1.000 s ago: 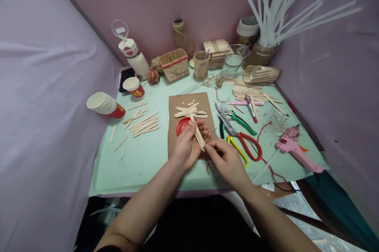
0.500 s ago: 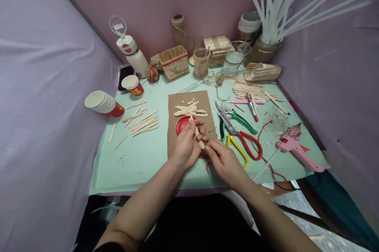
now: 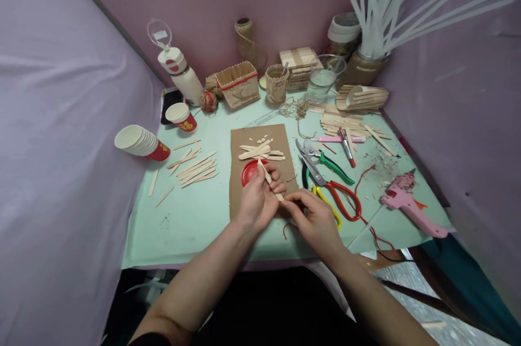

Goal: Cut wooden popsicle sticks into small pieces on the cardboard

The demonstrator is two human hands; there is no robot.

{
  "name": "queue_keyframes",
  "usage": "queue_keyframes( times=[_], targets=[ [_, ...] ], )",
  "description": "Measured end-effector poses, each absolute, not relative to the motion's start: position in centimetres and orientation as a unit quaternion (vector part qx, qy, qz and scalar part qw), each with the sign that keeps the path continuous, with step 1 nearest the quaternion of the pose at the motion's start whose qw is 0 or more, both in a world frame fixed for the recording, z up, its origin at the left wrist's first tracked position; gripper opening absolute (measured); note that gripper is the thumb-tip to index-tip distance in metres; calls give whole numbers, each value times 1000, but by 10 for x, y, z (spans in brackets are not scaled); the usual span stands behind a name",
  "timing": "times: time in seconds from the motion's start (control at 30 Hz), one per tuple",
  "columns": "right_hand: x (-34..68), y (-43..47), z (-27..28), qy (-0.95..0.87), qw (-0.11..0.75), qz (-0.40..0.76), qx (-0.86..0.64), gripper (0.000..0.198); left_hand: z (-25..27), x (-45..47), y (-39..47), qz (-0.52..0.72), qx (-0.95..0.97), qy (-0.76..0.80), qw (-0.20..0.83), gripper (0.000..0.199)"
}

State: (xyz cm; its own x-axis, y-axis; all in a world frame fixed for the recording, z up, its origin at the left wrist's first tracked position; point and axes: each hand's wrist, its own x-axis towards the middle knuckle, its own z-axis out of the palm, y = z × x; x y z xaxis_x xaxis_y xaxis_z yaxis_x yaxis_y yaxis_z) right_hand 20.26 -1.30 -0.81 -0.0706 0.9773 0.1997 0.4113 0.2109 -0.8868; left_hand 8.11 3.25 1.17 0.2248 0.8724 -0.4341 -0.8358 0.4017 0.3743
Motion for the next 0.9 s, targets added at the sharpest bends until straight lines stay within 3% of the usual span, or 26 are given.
queue_keyframes(
  times=[0.4,0.67,0.9],
  targets=[
    [204,-16,-15,-628,418,358,-550,14,13,95,25,607,88,358,704,27],
    [203,-16,-17,-618,426,356,-557,15,17,95,27,587,55,369,719,26],
    [207,-16,-19,-550,432,469,-539,15,16,88,34,566,-25,337,752,28]
  ],
)
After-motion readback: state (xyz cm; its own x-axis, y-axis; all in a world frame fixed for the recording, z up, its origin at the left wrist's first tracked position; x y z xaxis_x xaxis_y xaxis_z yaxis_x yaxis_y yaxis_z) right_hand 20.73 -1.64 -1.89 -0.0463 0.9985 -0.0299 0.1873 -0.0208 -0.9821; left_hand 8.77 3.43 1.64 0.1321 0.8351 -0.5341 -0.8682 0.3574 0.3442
